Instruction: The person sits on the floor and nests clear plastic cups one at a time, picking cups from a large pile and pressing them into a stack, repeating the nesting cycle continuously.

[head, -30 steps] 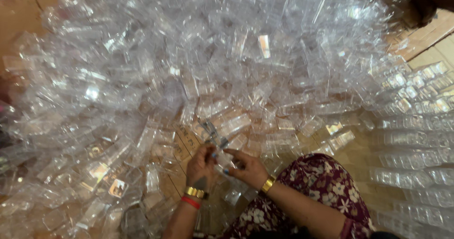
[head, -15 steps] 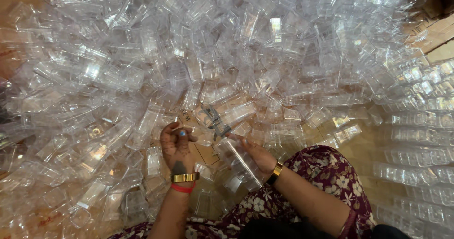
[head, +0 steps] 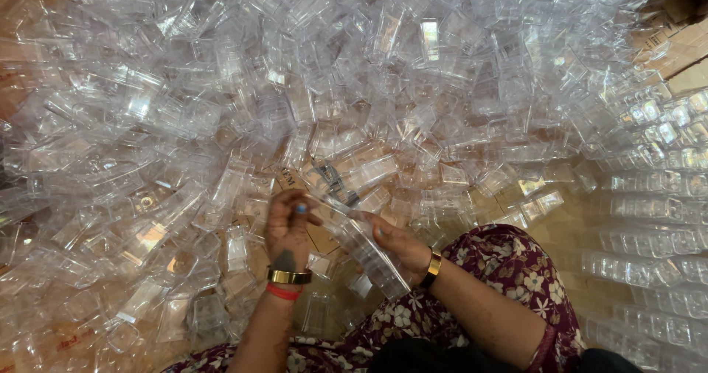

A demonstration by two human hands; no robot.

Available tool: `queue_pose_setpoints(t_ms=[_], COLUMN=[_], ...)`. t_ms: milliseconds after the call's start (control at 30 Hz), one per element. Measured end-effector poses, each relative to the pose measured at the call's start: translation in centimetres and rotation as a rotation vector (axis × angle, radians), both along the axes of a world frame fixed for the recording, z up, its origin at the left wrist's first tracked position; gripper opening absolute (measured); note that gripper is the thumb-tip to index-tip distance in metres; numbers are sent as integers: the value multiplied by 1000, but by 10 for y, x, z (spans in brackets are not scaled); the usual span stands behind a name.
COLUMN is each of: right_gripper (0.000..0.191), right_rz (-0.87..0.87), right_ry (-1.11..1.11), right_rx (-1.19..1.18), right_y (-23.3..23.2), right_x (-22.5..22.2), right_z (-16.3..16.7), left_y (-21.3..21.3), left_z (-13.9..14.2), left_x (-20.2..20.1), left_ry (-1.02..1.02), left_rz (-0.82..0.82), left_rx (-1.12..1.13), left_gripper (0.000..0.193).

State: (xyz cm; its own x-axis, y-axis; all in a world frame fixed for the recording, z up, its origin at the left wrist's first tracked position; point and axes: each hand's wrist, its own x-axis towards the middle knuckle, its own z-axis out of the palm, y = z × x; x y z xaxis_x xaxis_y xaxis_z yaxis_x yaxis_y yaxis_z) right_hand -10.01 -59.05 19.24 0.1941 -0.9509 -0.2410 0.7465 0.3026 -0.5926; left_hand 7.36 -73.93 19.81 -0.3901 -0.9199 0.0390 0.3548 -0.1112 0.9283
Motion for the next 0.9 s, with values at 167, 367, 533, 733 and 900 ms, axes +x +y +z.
queue_pose_setpoints(t_ms=[167,367,533,733,900], right_gripper=[95,102,90,82,66], right_rz=[-7,-22,-34,-131,-191], right_ry=[-86,-202,-208,-144,-336], right_rx=[3,-7,-80,-21,35], right_y=[3,0,-2,8,16], right_x=[3,2,-2,-4,10], right_z=[-3,-6,-7,4,-12], left_y=[14,8,19,23,18], left_z=[1,3,6,3,-13], left_x=[-4,0,-4,-11,12], left_ry=[-105,-101,-9,-382,-568], left_rz=[-353,-443,-365,-78,-70], left_rx=[-13,111,1,-73,-277], left_gripper=[22,20,18,22,17])
